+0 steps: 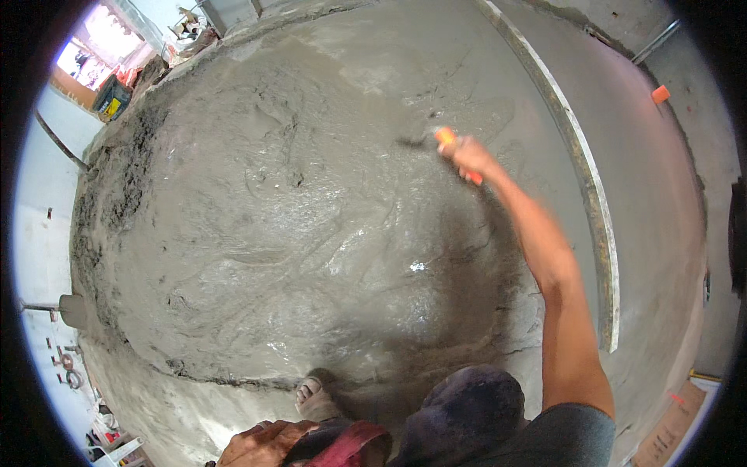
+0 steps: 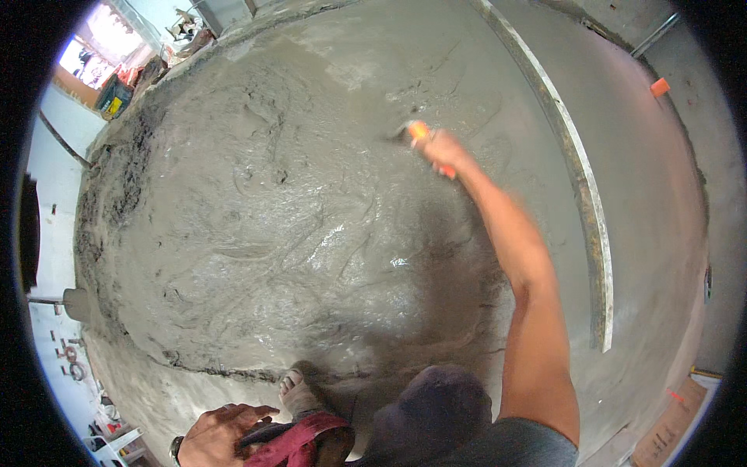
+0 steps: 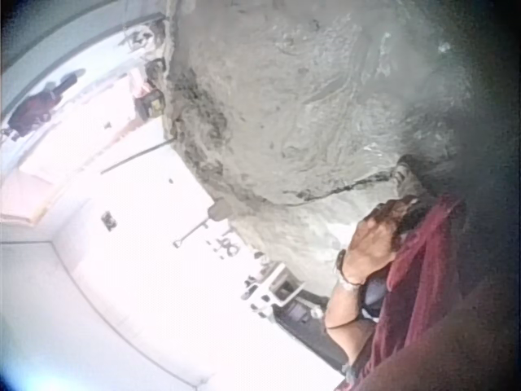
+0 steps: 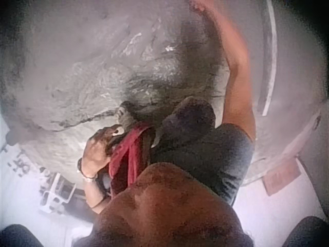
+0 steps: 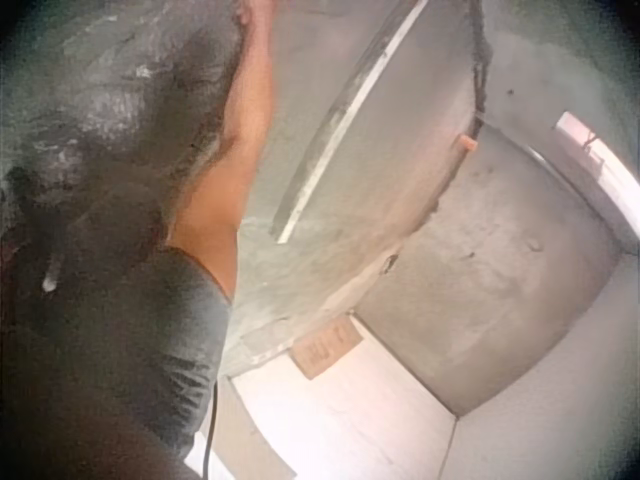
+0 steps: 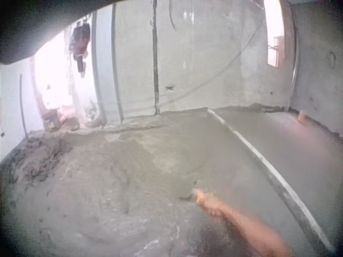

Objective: The person uses a trowel to smooth wet concrete on a floor. They repeatedly spread and level the material across the surface, moving backward as they work.

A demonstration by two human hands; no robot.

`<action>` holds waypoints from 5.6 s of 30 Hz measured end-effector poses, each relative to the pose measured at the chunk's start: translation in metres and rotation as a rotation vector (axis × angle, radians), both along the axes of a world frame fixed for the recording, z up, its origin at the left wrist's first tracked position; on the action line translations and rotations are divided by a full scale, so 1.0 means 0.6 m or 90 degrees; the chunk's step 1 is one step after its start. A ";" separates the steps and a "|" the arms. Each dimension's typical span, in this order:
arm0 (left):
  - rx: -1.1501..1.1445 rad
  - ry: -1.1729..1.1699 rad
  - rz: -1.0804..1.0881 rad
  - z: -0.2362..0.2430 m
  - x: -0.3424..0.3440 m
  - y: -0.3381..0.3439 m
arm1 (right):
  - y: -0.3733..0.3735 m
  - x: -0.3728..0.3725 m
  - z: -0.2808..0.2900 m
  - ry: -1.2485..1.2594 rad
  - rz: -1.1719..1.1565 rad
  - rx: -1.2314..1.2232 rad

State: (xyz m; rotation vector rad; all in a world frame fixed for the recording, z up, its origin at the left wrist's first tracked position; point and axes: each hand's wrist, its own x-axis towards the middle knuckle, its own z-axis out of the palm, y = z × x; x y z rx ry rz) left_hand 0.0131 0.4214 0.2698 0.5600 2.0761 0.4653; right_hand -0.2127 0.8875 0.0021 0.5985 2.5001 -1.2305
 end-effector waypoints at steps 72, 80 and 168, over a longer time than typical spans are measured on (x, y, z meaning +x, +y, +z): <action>0.065 0.007 0.036 0.001 0.007 -0.017 | -0.045 -0.021 0.040 -0.231 0.287 0.089; 0.012 -0.002 0.062 0.008 0.012 -0.019 | -0.082 -0.154 0.091 0.000 -0.006 0.159; 0.062 0.002 0.101 0.024 0.024 -0.030 | -0.149 -0.141 0.083 0.035 0.208 0.172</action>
